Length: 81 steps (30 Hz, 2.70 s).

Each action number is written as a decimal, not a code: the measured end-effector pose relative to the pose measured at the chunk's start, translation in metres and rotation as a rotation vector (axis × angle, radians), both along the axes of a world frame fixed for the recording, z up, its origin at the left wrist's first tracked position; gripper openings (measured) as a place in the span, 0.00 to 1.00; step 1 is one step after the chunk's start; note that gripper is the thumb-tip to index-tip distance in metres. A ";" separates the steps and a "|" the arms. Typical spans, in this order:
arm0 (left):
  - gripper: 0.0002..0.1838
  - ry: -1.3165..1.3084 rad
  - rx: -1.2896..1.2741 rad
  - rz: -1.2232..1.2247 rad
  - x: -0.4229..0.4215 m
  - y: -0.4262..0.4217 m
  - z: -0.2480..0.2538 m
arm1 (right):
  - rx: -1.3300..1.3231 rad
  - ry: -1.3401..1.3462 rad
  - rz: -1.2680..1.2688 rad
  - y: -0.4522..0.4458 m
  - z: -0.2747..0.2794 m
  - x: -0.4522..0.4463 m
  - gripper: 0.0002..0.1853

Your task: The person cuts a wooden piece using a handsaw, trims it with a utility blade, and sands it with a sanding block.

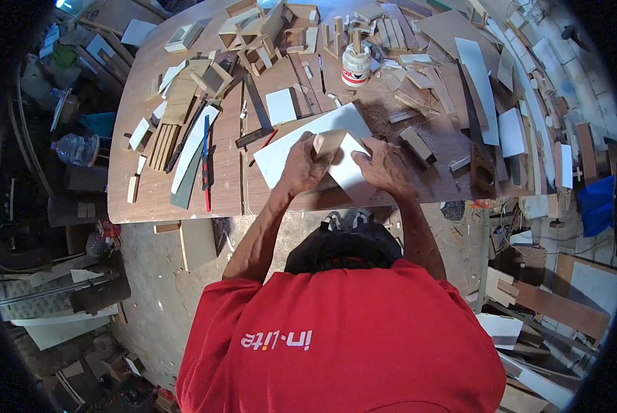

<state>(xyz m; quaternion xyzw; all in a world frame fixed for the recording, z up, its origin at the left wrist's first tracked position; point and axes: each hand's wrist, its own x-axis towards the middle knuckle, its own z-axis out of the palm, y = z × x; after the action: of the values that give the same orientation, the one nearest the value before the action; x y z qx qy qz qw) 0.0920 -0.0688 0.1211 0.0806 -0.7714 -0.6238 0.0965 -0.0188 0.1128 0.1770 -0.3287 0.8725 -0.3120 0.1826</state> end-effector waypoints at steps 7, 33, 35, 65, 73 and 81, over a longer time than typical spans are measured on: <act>0.20 -0.043 0.658 0.211 -0.001 0.032 0.002 | -0.072 0.139 0.024 0.011 0.018 0.007 0.19; 0.48 -0.356 0.439 -0.165 -0.011 0.008 0.018 | 0.067 -0.261 0.375 0.005 -0.020 -0.075 0.23; 0.49 -0.374 0.541 -0.193 -0.010 0.010 0.017 | 0.072 -0.265 0.385 0.003 -0.021 -0.078 0.23; 0.52 -0.497 0.585 0.144 -0.050 -0.015 -0.010 | -0.174 -0.010 0.399 -0.052 -0.057 -0.020 0.75; 0.32 -0.225 0.335 0.276 -0.033 -0.034 -0.057 | -0.177 0.082 0.448 -0.055 -0.069 -0.030 0.64; 0.24 -0.325 -0.214 0.193 -0.027 -0.042 -0.039 | -0.163 0.063 0.416 -0.060 -0.079 -0.028 0.62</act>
<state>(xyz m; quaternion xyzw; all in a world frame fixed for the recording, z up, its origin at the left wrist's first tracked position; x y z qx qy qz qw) 0.0646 -0.1107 0.0817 0.2430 -0.8273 -0.5051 0.0385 -0.0465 0.0523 0.0977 -0.5249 0.7629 -0.3268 0.1885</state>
